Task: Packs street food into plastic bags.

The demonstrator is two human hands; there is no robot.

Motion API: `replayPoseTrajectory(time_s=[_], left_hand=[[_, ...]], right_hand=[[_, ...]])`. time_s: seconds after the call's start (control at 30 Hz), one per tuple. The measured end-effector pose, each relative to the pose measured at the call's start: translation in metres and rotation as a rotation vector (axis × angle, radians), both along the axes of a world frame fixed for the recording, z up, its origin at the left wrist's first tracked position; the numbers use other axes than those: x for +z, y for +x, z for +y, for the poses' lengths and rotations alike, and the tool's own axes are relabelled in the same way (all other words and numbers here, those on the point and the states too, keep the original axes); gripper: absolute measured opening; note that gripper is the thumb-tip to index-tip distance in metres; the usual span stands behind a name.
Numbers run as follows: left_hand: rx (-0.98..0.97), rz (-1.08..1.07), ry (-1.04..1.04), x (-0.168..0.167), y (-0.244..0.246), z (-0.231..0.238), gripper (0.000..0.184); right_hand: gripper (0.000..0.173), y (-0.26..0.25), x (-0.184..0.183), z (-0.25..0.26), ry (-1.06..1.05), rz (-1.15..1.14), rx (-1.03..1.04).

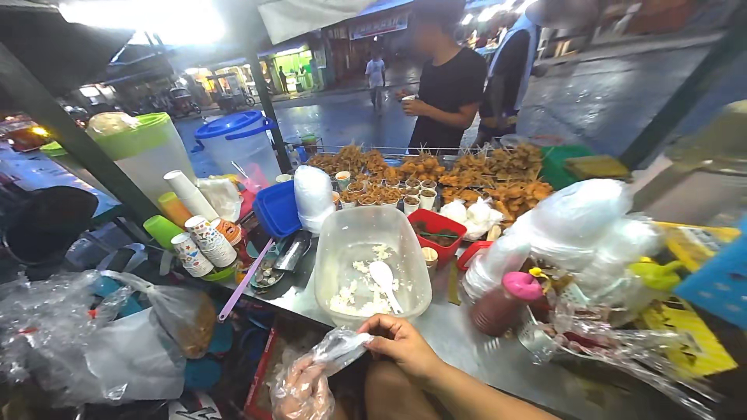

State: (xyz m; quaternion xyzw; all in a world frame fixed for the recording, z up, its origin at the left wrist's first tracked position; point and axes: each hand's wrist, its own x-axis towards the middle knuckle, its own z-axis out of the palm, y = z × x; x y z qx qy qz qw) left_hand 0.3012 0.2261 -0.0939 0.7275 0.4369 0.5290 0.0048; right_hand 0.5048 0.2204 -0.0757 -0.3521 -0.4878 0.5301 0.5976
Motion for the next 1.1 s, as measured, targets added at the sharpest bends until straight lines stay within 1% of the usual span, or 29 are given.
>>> replayPoseTrajectory(time_s=[0.07, 0.13, 0.23, 0.27, 0.3, 0.5, 0.63, 0.73, 0.8, 0.87, 0.93, 1.0, 1.1], left_hand=[[-0.028, -0.029, -0.064, 0.004, -0.004, -0.001, 0.015], [-0.093, -0.113, -0.123, 0.007, -0.005, -0.001, 0.014], [-0.328, -0.339, -0.299, 0.006, -0.010, 0.002, 0.017], [-0.382, -0.385, -0.332, 0.004, -0.014, 0.004, 0.020], [-0.398, -0.407, -0.348, 0.004, -0.017, 0.005, 0.023], [-0.192, -0.427, -0.424, 0.007, -0.027, 0.005, 0.032], [-0.042, -0.344, -0.458, 0.008, -0.035, 0.007, 0.033], [0.012, -0.306, -0.491, 0.005, -0.043, 0.008, 0.033], [0.026, -0.295, -0.499, 0.005, -0.046, 0.009, 0.033], [0.035, -0.272, -0.468, 0.007, -0.047, 0.010, 0.034], [0.047, -0.228, -0.424, 0.009, -0.050, 0.009, 0.033], [0.078, -0.153, -0.377, 0.010, -0.059, 0.008, 0.034], [0.173, -0.085, -0.348, 0.011, -0.076, 0.005, 0.034]], right_hand=[[0.022, 0.004, -0.001, -0.001, 0.033, 0.029, 0.055], [0.025, 0.008, -0.001, -0.002, 0.076, 0.037, 0.073], [0.021, 0.014, 0.000, -0.003, 0.113, 0.038, 0.037], [0.019, 0.017, 0.001, -0.002, 0.123, 0.029, 0.003], [0.017, 0.020, 0.001, -0.001, 0.138, 0.012, -0.040], [0.014, 0.059, 0.011, 0.001, 0.237, -0.140, -0.384], [0.016, 0.098, 0.023, -0.007, 0.231, -0.254, -0.644], [0.020, 0.125, 0.023, -0.012, 0.227, -0.386, -0.824], [0.023, 0.136, 0.022, -0.015, 0.171, -0.504, -0.909], [0.024, 0.139, 0.023, -0.018, 0.098, -0.665, -0.952], [0.024, 0.137, 0.023, -0.023, 0.010, -0.871, -0.943], [0.024, 0.131, 0.020, -0.025, -0.083, -1.055, -0.881], [0.026, 0.121, 0.004, -0.021, -0.279, -1.218, -0.730]])
